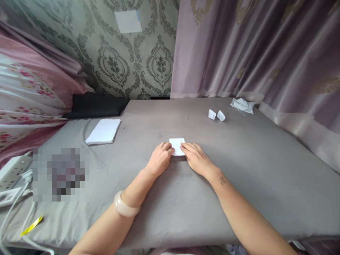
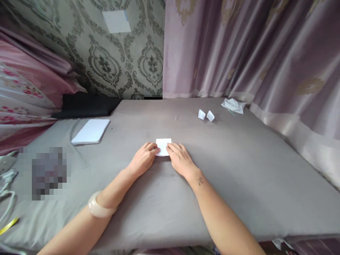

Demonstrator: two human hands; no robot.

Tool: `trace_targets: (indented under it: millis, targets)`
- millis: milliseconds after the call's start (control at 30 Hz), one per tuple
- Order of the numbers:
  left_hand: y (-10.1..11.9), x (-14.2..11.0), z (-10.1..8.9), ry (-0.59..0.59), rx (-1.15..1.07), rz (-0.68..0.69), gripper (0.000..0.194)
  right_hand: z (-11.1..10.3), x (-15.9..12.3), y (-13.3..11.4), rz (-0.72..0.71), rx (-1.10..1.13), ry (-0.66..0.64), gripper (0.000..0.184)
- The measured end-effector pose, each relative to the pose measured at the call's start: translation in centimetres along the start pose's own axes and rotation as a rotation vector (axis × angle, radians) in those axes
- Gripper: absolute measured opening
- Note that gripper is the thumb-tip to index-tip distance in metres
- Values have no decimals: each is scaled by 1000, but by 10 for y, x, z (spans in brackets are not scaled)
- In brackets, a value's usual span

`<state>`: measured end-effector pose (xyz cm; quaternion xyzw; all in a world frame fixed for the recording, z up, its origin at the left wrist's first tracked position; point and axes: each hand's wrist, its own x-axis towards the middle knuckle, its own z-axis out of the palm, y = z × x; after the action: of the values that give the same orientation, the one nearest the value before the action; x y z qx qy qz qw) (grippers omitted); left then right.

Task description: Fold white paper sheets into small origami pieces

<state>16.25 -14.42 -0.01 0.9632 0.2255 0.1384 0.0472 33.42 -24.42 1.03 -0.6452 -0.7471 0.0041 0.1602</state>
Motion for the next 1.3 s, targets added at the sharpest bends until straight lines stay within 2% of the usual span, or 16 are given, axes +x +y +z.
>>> trace_targets:
  millis: [167, 333, 500, 700, 967, 1300]
  targets:
    - [10, -9, -10, -52, -74, -39, 29, -9, -9, -7, -11, 9, -50, 39]
    - [8, -6, -12, 22, -308, -230, 24, -5, -5, -1, 88, 116, -17, 21]
    - [7, -1, -6, 113, -432, -437, 22, 4, 3, 3, 257, 270, 63, 23]
    - [6, 5, 9, 157, -401, -558, 25, 13, 10, 7, 408, 368, 134, 32]
    - [4, 10, 14, 122, -337, -606, 39, 21, 15, 4, 468, 325, 221, 30]
    - [6, 15, 11, 109, -384, -669, 30, 21, 18, 2, 522, 340, 227, 31]
